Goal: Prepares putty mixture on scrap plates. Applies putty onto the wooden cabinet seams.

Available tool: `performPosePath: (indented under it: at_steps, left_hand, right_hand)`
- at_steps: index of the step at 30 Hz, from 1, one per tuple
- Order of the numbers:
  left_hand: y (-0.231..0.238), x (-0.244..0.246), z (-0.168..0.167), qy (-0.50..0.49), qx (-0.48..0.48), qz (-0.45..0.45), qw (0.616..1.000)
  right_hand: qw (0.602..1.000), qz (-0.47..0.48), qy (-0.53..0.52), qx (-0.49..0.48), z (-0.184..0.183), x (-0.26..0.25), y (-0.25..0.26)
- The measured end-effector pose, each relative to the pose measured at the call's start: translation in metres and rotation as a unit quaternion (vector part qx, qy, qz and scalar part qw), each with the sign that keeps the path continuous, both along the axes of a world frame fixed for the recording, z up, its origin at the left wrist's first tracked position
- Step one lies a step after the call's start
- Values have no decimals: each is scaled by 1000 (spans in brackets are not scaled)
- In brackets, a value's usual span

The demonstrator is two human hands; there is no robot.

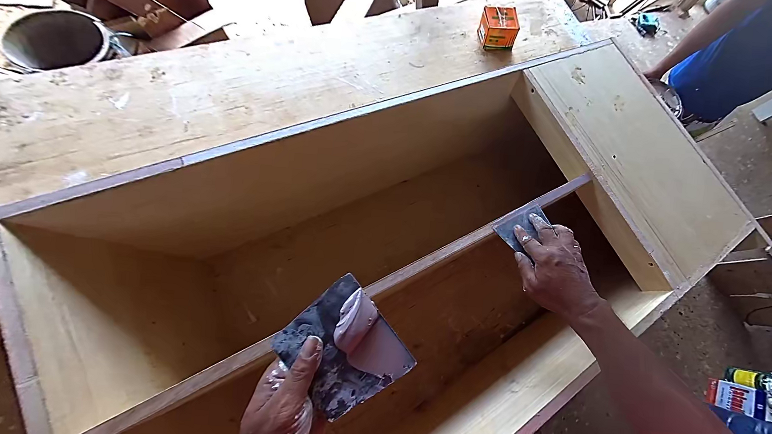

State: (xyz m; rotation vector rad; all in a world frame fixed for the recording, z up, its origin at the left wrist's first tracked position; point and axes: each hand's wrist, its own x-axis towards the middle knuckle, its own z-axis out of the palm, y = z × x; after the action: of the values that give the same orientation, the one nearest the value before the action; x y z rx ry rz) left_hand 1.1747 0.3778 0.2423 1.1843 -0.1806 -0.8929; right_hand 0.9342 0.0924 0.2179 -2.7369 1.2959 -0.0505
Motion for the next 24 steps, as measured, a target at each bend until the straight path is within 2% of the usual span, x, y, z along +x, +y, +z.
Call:
performPosePath:
  at_steps: [4,10,14,17,24]
  left_hand:
    - [9,1,0,2,-11,0,1000]
    - [14,-2,-1,9,-6,0,1000]
    - [20,-3,-2,19,-15,3,1000]
    - [24,-1,-1,15,-16,10,1000]
    - [25,-1,-1,16,-4,12,1000]
  right_hand:
    - [1000,-14,4,-11,8,-7,12]
    - [1000,-3,-7,-5,-5,26,15]
    - [1000,-2,26,18,11,14,19]
    - [1000,-10,11,-5,16,10,27]
    - [1000,-8,0,2,-10,38,41]
